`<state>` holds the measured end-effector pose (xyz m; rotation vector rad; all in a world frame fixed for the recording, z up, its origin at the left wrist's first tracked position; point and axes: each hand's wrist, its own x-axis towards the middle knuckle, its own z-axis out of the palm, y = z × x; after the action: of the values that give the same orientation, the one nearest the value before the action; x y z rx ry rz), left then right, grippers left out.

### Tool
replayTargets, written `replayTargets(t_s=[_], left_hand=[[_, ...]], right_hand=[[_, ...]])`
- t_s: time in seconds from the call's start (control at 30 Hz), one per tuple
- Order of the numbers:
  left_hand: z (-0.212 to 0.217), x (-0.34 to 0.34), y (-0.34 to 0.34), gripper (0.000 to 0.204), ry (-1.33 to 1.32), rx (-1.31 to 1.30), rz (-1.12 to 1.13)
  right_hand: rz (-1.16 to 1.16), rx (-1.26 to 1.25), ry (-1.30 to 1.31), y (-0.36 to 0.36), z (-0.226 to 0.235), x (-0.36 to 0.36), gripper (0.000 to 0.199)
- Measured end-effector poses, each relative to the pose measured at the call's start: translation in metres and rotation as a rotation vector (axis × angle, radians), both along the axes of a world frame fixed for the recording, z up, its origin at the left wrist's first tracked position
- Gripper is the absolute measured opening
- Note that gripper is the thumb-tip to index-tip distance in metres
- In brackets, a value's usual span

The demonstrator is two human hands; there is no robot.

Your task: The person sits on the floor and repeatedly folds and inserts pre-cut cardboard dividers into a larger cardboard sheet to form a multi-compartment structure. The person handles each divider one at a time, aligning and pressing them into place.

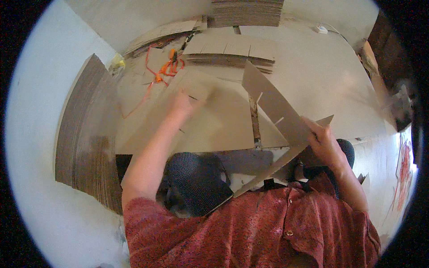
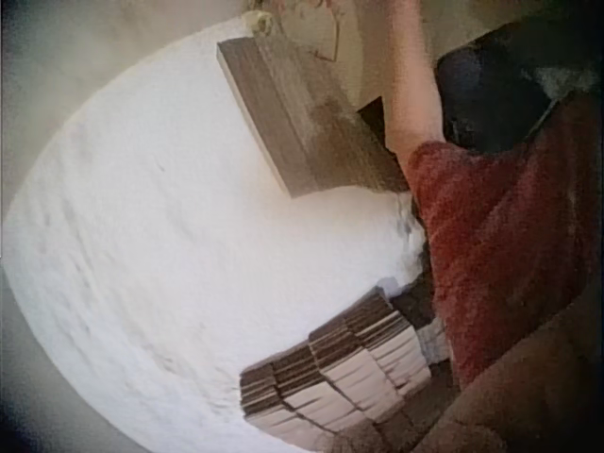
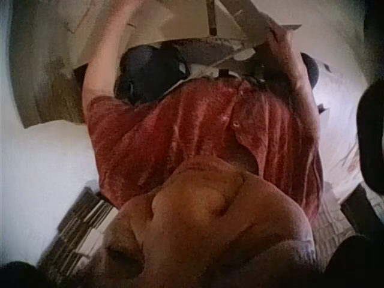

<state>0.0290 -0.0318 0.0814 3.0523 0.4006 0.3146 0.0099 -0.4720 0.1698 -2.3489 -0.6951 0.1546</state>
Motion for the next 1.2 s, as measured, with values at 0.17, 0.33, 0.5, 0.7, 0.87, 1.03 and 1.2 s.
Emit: replayTargets(t_s=[0.17, 0.33, 0.5, 0.7, 0.87, 1.03, 1.2], left_hand=[[-0.003, -0.026, -0.012, 0.030, 0.404, 0.117, 0.128], [-0.003, -0.016, 0.034, 0.024, 0.235, 0.107, 0.235], [0.047, -0.016, 0.024, 0.032, 0.050, -0.100, 0.114], [0.065, 0.004, 0.009, 0.036, 0.023, -0.270, -0.146], [0.102, 0.004, -0.121, 0.022, 0.076, -0.418, -0.372], [0.095, -0.009, -0.209, 0.022, 0.109, -0.496, -0.721], [0.113, -0.014, -0.238, 0.034, 0.310, -0.750, -0.678]], right_hand=[[0.063, 0.064, -0.151, -0.012, -0.008, -0.002, 0.043], [0.075, 0.059, -0.194, -0.018, -0.015, -0.001, 0.045], [0.085, 0.073, -0.223, -0.024, -0.012, -0.003, 0.048], [0.118, 0.148, -0.310, -0.020, -0.003, -0.006, 0.052], [0.129, 0.234, -0.403, -0.021, 0.001, -0.004, 0.054], [0.125, 0.192, -0.306, -0.025, 0.007, -0.004, 0.049], [0.120, -0.070, -0.107, -0.029, 0.020, -0.005, 0.046]])
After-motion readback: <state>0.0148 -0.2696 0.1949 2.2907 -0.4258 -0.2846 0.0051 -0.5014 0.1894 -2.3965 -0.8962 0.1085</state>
